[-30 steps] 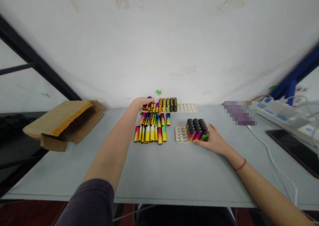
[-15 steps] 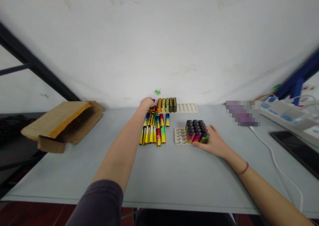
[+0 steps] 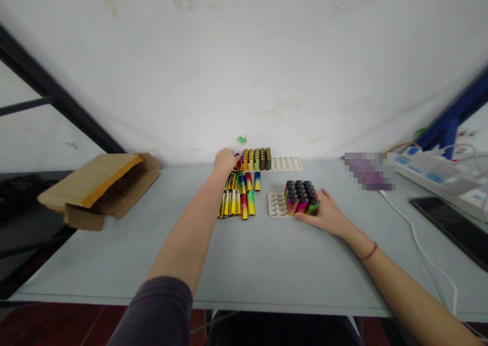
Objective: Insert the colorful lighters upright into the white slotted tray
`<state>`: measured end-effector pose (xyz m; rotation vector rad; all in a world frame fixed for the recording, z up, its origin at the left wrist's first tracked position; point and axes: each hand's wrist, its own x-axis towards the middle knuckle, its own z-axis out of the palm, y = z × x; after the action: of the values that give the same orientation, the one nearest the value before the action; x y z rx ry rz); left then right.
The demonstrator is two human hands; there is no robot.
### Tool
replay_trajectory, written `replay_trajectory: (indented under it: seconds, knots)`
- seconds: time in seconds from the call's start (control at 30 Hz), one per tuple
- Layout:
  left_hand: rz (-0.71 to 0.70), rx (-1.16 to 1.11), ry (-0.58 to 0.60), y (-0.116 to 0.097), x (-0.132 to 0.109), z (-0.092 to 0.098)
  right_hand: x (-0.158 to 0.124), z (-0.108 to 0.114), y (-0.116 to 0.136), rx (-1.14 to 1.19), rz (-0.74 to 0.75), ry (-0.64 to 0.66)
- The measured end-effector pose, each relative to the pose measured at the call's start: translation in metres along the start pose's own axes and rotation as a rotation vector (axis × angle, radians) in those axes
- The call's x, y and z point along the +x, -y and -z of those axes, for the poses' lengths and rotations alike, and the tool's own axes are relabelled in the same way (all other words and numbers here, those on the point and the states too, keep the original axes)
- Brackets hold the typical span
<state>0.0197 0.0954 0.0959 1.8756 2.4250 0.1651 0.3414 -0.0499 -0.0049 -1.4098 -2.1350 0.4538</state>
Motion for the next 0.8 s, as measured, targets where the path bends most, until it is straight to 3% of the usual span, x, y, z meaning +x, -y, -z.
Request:
replay_trajectory:
  seconds: [0.27, 0.4, 0.53, 0.6, 0.8]
  knots:
    - [0.023, -0.008, -0.022, 0.009, -0.002, -0.004, 0.002, 0.002, 0.003, 0.019, -0.007, 0.014]
    - [-0.017, 0.003, -0.003, 0.016, -0.005, 0.003, 0.002, 0.002, 0.003, 0.016, -0.003, 0.007]
    - [-0.166, 0.032, 0.151, 0.027, -0.011, 0.012, 0.002, 0.002, 0.002, 0.023, -0.01, 0.022]
    - [-0.278, 0.048, 0.17, 0.033, -0.013, 0.011, 0.002, 0.003, 0.002, 0.02, -0.003, 0.028]
    - [-0.342, 0.05, -0.052, 0.048, -0.019, -0.018, 0.004, 0.001, -0.002, -0.004, 0.011, 0.011]
